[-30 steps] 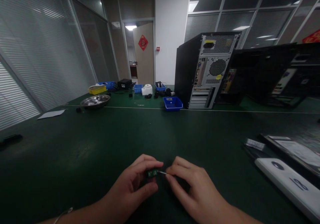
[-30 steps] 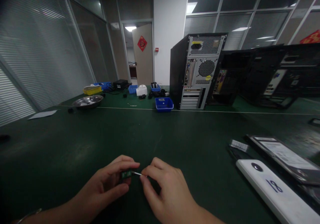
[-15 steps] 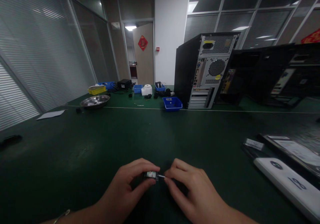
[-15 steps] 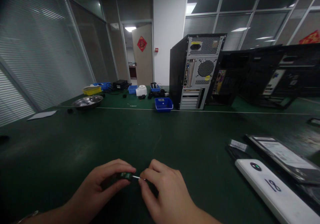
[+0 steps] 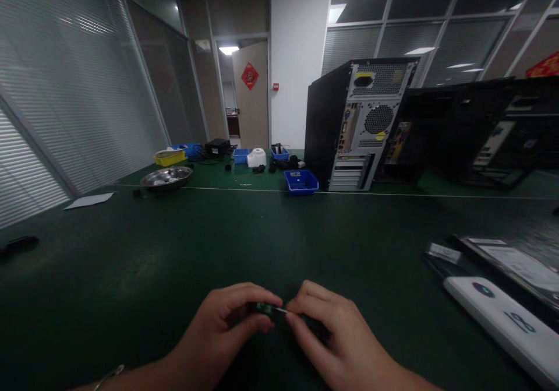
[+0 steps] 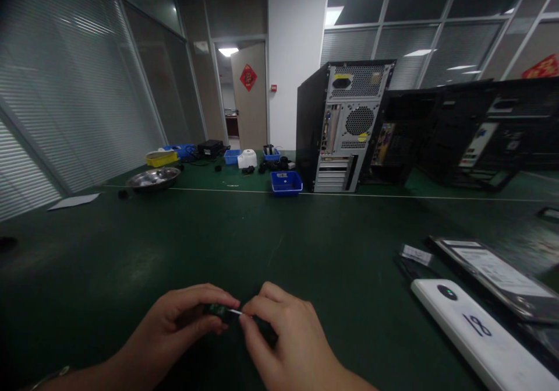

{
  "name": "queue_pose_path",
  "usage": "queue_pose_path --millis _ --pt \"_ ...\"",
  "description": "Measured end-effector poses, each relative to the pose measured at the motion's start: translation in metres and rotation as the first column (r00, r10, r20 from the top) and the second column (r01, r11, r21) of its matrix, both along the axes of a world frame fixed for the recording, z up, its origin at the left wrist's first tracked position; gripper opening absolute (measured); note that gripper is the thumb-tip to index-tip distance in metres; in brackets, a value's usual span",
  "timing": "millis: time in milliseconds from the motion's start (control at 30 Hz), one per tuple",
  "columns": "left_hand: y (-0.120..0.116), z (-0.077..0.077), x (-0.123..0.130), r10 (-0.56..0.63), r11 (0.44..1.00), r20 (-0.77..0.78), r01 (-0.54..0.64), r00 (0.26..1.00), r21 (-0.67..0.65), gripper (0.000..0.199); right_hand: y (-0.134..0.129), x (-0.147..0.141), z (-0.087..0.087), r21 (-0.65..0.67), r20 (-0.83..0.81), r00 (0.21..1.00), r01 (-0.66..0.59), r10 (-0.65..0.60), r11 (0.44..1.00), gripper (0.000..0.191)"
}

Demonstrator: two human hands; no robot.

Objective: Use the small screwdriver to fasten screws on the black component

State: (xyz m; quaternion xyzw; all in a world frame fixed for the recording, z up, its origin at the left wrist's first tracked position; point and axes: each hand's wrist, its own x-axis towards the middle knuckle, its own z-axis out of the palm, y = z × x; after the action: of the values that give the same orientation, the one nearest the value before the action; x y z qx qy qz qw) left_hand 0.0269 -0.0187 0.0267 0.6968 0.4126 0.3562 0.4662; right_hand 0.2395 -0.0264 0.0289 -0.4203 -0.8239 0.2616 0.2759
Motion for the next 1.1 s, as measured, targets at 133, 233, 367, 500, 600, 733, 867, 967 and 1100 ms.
queue_pose_path --millis 133,233,367,500,600,733,867,967,1100 --pt "-0.0004 0.0039 0.0029 0.011 0.997 0.061 -0.007 0.998 -0.071 0.015 0.0001 -0.0007 -0.0003 0.000 -0.022 1.000 -0.010 0.010 1.000 0.023" --pt "-0.0005 0.0051 0.0043 0.009 0.995 0.095 0.000 0.995 -0.102 0.014 0.0010 -0.0003 -0.0002 -0.005 -0.024 1.000 -0.019 0.019 1.000 0.023" --pt "-0.0010 0.0026 0.0029 -0.002 0.998 0.083 0.007 0.997 -0.066 0.014 0.0018 0.0014 0.0011 0.019 -0.001 1.000 -0.025 0.025 1.000 0.022" --pt "-0.0017 -0.0003 0.0000 -0.023 1.000 0.016 0.023 1.000 -0.008 0.016 0.0002 0.0025 0.0021 0.056 0.026 0.999 -0.022 0.021 0.998 0.021" --pt "-0.0014 -0.0008 -0.0004 -0.020 0.999 0.034 0.021 0.999 -0.026 0.015 -0.0011 0.0026 0.0012 0.042 0.016 0.999 -0.030 0.029 0.999 0.022" --pt "-0.0007 -0.0006 0.0008 -0.031 0.995 0.130 0.043 0.991 -0.091 0.015 -0.0003 0.0020 0.0019 0.026 -0.002 0.999 -0.040 0.040 0.999 0.022" --pt "-0.0009 0.0018 0.0027 -0.034 0.988 0.181 0.060 0.983 -0.141 0.015 0.0005 0.0014 0.0056 0.035 -0.011 0.999 -0.051 0.051 0.998 0.023" --pt "-0.0015 0.0051 0.0042 -0.028 0.986 0.158 0.053 0.987 -0.156 0.014 0.0000 0.0016 0.0059 0.029 -0.002 0.999 -0.041 0.041 0.999 0.022" --pt "-0.0016 0.0065 0.0043 -0.045 0.996 0.173 0.058 0.984 -0.070 0.013 0.0001 0.0019 0.0038 0.021 -0.015 1.000 -0.028 0.028 0.999 0.021"
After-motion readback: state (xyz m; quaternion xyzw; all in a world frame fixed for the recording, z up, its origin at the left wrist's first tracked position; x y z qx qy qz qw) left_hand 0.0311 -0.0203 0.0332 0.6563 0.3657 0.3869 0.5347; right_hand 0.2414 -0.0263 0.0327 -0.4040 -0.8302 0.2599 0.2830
